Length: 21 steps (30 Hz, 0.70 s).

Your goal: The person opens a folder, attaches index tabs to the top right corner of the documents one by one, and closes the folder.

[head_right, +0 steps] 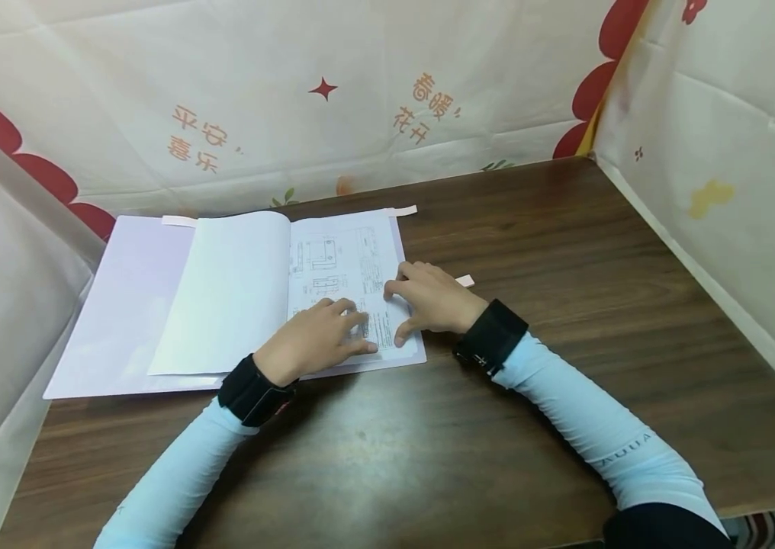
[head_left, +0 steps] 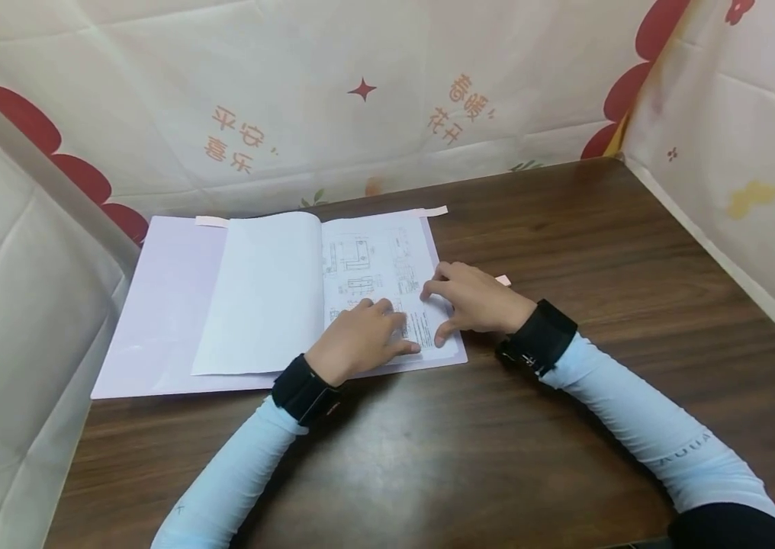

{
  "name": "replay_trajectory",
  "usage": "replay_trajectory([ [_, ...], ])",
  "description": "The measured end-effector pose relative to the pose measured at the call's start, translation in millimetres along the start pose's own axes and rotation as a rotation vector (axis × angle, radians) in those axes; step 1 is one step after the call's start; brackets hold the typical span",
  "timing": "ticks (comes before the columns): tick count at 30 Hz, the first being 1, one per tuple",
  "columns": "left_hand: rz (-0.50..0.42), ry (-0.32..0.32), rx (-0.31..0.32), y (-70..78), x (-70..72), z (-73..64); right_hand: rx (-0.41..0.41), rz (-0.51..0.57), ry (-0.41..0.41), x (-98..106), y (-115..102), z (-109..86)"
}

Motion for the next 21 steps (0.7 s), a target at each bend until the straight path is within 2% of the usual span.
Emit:
replay_trajectory([
  [5,-0.01,0.061,-0.032,-2.5,-1.6,-15.4,0.027,-0.066,0.011,0,-8,-2.4],
  [9,-0.029,0.103,-0.066,-5.0,0.6,-20.8,0.033,-0.117,0.025,0,-11,-1.2],
  [11,-0.037,0.121,-0.082,-6.7,2.5,-21.4,0.01,-0.129,0.022,2,-10,-0.6],
  [15,-0.057,0.139,-0.097,-10.4,4.1,-21.7,-0.052,-0.173,0.063,23,-10,-7.3],
  [18,-0.09,0.167,-0.094,-14.2,5.9,-22.1,-0.07,-0.226,0.1,42,-10,-16.2],
  [21,-0.103,0.209,-0.071,-20.1,8.2,-25.0,-0.043,-0.211,0.06,37,-12,-16.4],
])
Point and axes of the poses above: each hand's wrist, its own z-axis towards the middle knuckle, its own x-axis out of the back of the hand, y = z × x, the point moved 9 cm from there along z, towards the middle knuckle
